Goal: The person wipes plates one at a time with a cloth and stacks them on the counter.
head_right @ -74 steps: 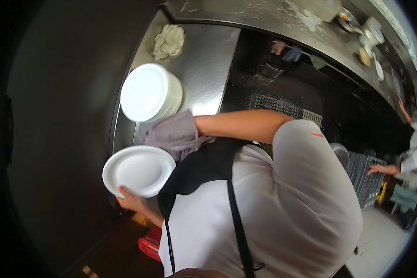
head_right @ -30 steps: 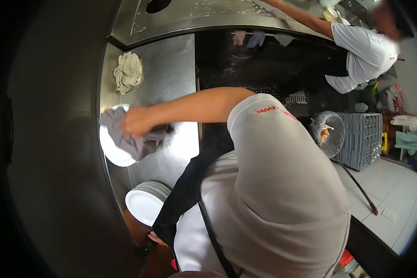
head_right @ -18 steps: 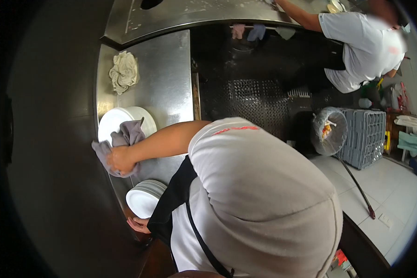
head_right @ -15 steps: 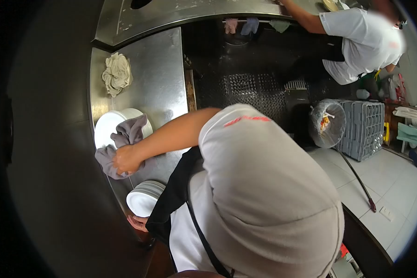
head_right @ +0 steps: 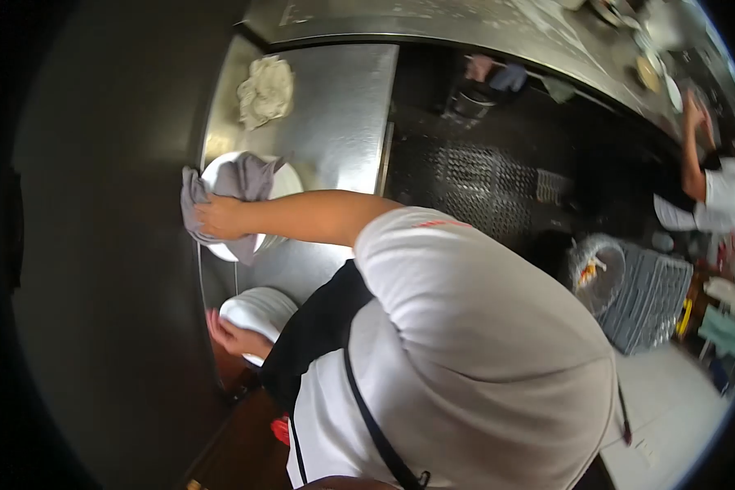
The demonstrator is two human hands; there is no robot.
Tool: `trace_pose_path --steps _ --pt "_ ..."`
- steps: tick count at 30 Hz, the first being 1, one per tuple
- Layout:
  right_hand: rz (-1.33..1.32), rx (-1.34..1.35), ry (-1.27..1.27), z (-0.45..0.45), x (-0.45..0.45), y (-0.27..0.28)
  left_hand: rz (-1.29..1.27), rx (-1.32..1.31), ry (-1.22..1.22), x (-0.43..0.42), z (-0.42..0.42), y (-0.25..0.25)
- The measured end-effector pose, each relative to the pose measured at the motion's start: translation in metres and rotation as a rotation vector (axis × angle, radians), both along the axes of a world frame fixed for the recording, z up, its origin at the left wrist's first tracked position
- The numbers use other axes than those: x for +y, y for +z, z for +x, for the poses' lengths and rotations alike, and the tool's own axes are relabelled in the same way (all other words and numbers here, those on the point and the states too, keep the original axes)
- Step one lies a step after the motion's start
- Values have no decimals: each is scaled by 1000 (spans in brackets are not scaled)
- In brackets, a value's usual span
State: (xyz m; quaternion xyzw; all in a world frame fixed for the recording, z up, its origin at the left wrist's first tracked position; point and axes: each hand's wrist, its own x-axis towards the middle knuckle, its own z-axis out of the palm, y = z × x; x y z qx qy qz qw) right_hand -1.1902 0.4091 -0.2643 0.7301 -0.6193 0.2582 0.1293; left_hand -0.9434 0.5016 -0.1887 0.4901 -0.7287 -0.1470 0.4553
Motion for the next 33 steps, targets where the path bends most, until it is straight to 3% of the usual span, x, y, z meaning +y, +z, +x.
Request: trace_pose_path --steps 2,7,13,16,18,21,23,25,26,28,30,33 --pt "105 -281 336 23 43 3 -18 -4 -106 -5 -33 9" --pt "214 -265 422 -39 140 48 6 -115 -106 -51 -68 0" --pt "40 -212 2 -106 141 48 181 -460 -18 -100 -106 -10" --pt "28 -511 -183 -97 128 36 265 -479 56 -117 -117 -10" --pt "-29 -574 -244 -85 123 22 400 -524 105 -124 -118 -2" --pt "-47 -635 -279 -85 125 12 281 -286 77 -161 -96 -49" --pt "-98 -681 -271 -88 122 4 301 -145 34 -164 -102 -40" --pt "-194 -782 -188 -94 116 -9 470 149 -160 -132 -105 -9" --pt "-204 -888 -197 -93 127 9 423 230 -235 -119 -105 -3" --pt "-346 -1088 -191 -88 139 40 658 384 -293 -88 -98 16" --pt "-273 -1512 -8 -86 149 77 733 383 -331 -70 -91 18" --pt "-217 -1814 339 -68 138 69 808 382 -450 -50 -71 11"
